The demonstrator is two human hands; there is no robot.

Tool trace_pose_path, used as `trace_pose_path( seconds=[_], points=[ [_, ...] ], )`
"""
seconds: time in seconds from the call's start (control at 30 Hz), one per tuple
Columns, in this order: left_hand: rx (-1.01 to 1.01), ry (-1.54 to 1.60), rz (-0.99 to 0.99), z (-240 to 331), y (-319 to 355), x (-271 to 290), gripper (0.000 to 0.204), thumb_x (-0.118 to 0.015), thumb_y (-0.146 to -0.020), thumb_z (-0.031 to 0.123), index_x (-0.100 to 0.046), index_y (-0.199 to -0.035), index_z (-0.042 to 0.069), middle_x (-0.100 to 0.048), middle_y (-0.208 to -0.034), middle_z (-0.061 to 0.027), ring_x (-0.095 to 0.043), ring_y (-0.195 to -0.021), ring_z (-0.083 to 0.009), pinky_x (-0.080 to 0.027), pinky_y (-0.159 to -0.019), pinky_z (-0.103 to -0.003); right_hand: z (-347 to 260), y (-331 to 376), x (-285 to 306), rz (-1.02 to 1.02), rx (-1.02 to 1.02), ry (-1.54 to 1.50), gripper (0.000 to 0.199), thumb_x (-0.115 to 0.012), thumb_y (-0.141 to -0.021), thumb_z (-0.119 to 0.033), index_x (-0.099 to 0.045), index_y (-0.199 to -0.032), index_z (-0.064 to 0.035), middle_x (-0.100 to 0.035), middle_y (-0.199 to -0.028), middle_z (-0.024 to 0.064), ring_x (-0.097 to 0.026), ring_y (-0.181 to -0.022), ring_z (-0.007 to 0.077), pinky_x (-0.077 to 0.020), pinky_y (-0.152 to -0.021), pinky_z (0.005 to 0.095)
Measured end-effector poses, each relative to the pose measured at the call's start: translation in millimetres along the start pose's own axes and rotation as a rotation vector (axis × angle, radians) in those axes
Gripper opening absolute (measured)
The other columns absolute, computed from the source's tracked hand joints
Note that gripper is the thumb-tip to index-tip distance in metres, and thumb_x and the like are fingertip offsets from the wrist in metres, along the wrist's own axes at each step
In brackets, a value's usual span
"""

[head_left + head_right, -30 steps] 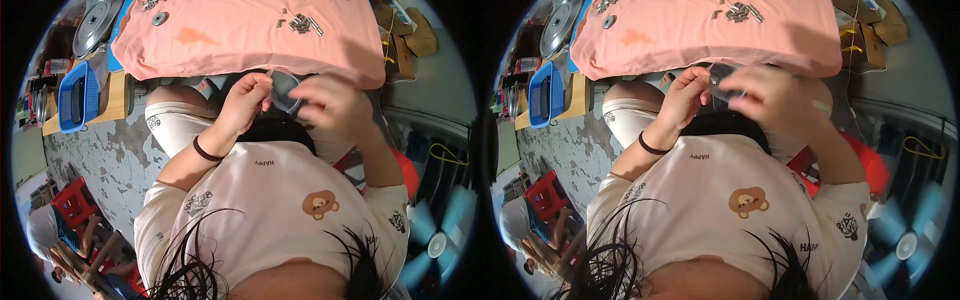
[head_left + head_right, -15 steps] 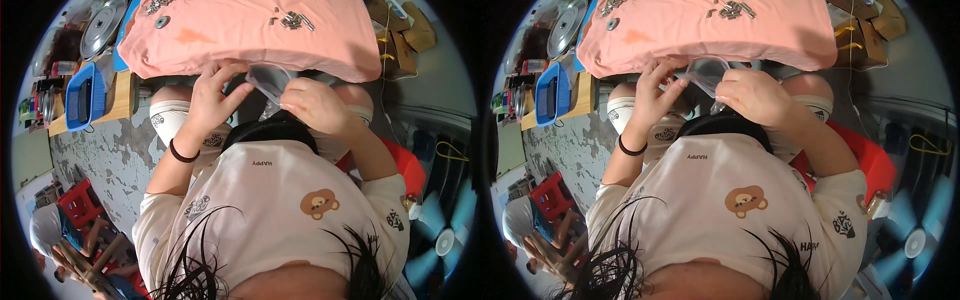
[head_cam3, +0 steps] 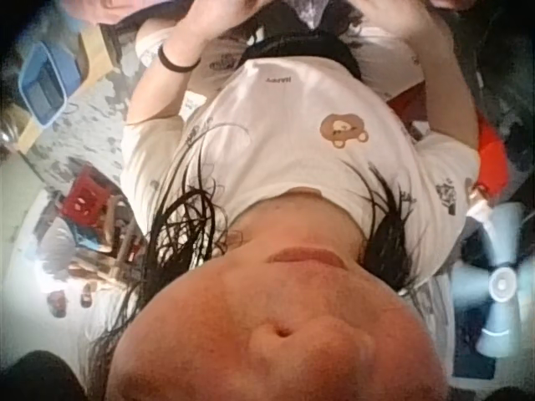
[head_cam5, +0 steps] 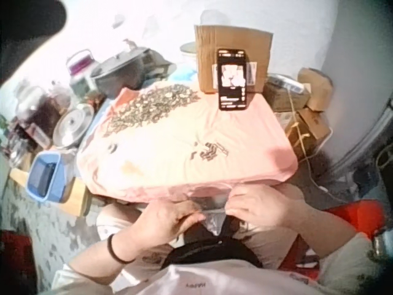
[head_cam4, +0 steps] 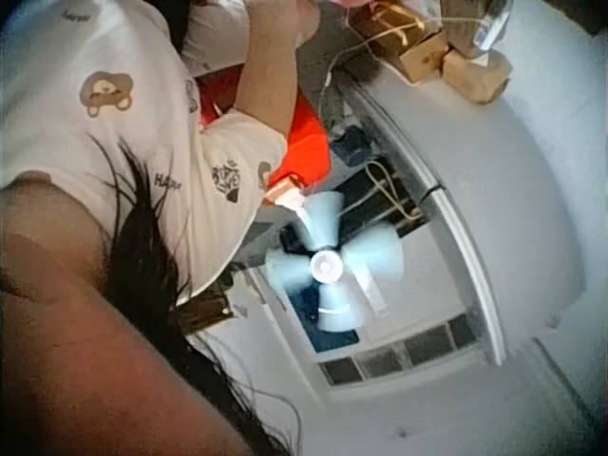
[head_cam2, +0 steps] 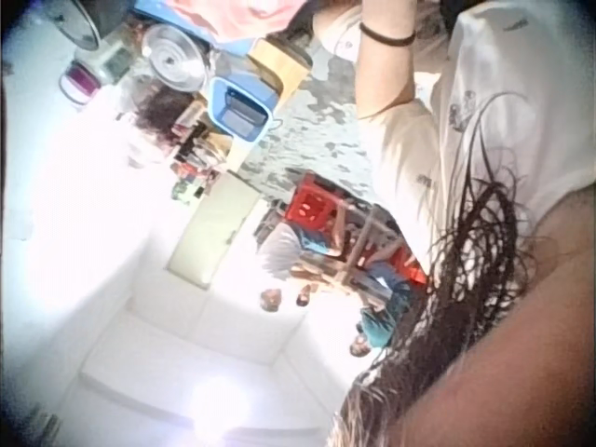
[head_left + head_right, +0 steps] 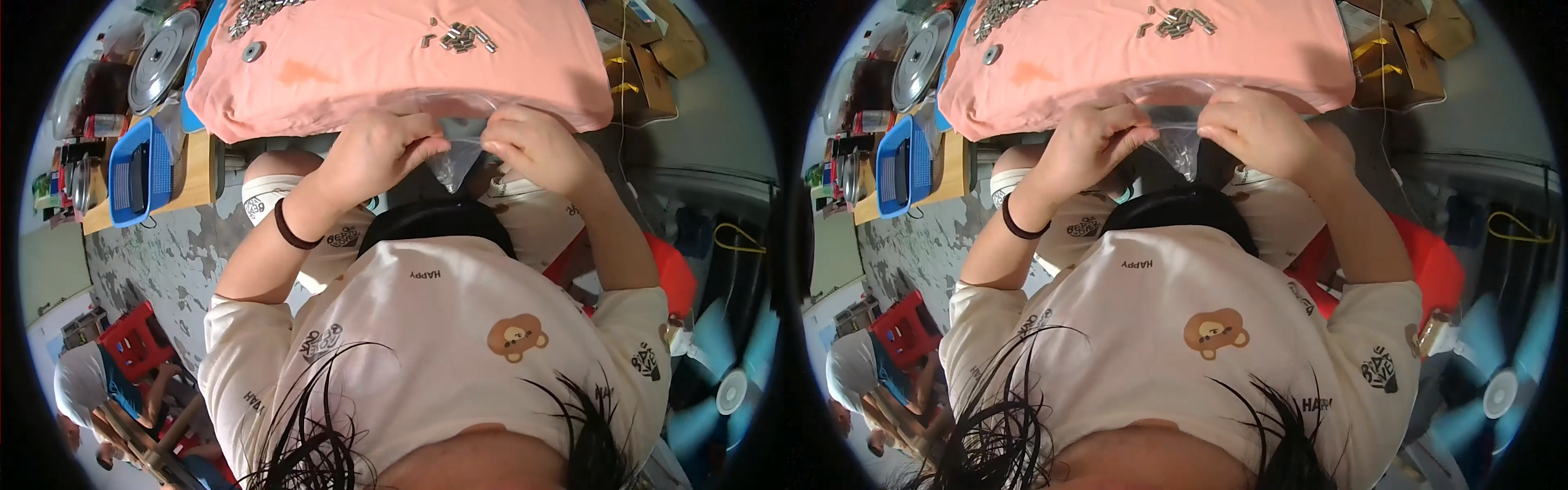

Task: The person places small metal pins into a plastic bag and then inserts the pins into a round metal component by hand.

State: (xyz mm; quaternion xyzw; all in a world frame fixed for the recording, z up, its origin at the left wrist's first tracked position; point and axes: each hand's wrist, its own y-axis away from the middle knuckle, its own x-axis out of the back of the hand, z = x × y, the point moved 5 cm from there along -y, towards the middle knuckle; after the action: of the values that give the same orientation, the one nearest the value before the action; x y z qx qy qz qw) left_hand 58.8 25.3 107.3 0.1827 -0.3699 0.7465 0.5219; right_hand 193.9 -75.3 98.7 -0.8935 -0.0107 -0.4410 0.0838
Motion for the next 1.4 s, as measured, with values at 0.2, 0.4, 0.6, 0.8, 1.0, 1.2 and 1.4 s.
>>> trace_pose_path(
  seconds=[0.2,0.4,0.6,0.8,1.0,1.2,1.4],
  points=[
    [0.026,-0.083,0.046,-3,-12,-10,0.011,-0.066,-0.071,0.008,-0.060,-0.076,0.001,-0.055,-0.067,-0.0105,-0.053,-0.055,-0.0243,-0.042,-0.050,-0.030,25,-4,-6,-0.003,-0.067,-0.037,0.018,-0.052,-0.080,-0.018,-0.057,-0.081,-0.0009,-0.057,-0.080,0.0111,-0.054,-0.075,0.0284,-0.0434,-0.068,0.0357],
    [0.069,-0.035,0.036,-9,-20,-13,0.011,-0.066,-0.071,0.007,-0.060,-0.077,0.000,-0.055,-0.067,-0.0109,-0.054,-0.058,-0.0246,-0.044,-0.056,-0.031,29,-3,-1,-0.051,-0.072,-0.010,0.018,-0.052,-0.080,-0.017,-0.058,-0.085,-0.0011,-0.059,-0.083,0.0114,-0.055,-0.078,0.0286,-0.0440,-0.071,0.0354],
    [-0.021,-0.047,0.203,-11,-22,-7,0.011,-0.066,-0.070,0.009,-0.059,-0.073,0.001,-0.058,-0.073,-0.0128,-0.058,-0.066,-0.0281,-0.046,-0.056,-0.033,-1,3,55,-0.168,-0.196,-0.124,0.024,-0.053,-0.077,-0.007,-0.058,-0.099,0.0004,-0.060,-0.097,0.0092,-0.059,-0.081,0.0188,-0.0446,-0.076,0.0312],
    [0.077,-0.038,0.184,-4,-25,-13,0.011,-0.066,-0.070,0.009,-0.059,-0.073,0.000,-0.057,-0.073,-0.0136,-0.060,-0.080,-0.0285,-0.048,-0.059,-0.034,36,-62,69,0.215,-0.057,0.201,0.024,-0.047,-0.084,-0.009,-0.055,-0.105,-0.0010,-0.056,-0.099,0.0100,-0.055,-0.090,0.0210,-0.0407,-0.081,0.0300],
    [-0.015,0.008,0.189,-2,-26,-12,0.010,-0.066,-0.070,0.008,-0.059,-0.074,0.001,-0.057,-0.072,-0.0130,-0.060,-0.081,-0.0282,-0.048,-0.060,-0.033,27,-68,46,0.132,-0.062,0.269,0.024,-0.049,-0.082,-0.010,-0.056,-0.104,-0.0022,-0.053,-0.098,0.0099,-0.052,-0.088,0.0248,-0.0412,-0.077,0.0326],
    [-0.034,0.054,0.222,2,-31,-12,0.010,-0.067,-0.070,0.009,-0.061,-0.075,0.003,-0.057,-0.072,-0.0122,-0.060,-0.075,-0.0265,-0.047,-0.060,-0.033,25,-64,46,0.120,-0.020,0.233,0.023,-0.051,-0.079,-0.006,-0.057,-0.101,-0.0017,-0.053,-0.095,0.0092,-0.053,-0.085,0.0237,-0.0425,-0.073,0.0315],
    [0.068,0.062,0.191,0,-35,-8,0.011,-0.067,-0.070,0.010,-0.062,-0.076,0.002,-0.054,-0.068,-0.0105,-0.052,-0.057,-0.0229,-0.043,-0.053,-0.031,21,-64,45,0.088,0.050,0.175,0.017,-0.053,-0.076,-0.005,-0.059,-0.091,-0.0007,-0.055,-0.086,0.0084,-0.054,-0.080,0.0229,-0.0436,-0.070,0.0302]
  ],
)
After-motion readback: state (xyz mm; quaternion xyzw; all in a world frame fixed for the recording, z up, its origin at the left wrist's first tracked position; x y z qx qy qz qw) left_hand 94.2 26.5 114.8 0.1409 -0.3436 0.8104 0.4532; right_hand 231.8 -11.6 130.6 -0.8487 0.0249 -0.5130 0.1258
